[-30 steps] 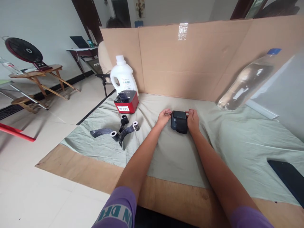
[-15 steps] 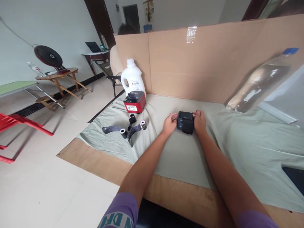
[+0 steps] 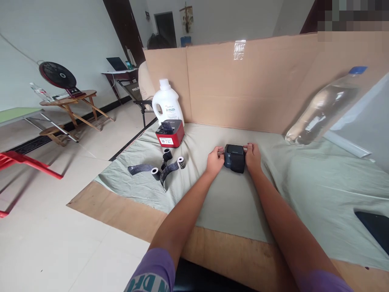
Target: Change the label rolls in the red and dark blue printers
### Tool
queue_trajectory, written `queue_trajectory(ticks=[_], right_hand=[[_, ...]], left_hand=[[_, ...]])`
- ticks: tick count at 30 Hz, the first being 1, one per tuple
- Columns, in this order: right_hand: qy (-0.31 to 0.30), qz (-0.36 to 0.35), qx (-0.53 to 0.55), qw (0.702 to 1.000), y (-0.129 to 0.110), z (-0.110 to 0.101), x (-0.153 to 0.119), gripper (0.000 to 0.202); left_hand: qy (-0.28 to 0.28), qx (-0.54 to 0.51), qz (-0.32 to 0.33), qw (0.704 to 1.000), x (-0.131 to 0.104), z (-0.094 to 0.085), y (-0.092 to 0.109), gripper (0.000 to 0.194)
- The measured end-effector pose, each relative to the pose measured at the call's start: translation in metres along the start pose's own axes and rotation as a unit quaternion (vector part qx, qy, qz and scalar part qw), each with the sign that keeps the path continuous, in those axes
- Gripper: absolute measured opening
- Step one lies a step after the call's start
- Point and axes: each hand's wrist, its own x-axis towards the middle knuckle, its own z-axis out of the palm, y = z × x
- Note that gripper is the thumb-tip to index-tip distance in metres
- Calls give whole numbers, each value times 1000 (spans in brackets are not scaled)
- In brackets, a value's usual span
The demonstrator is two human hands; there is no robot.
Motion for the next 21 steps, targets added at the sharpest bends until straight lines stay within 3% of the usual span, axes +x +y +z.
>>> queue_trajectory(ticks=[21], right_hand=[[-2,3,13,1000,2,0,2,39]], left_hand=[[8,-15,-21,1000,1,-1,2,34]])
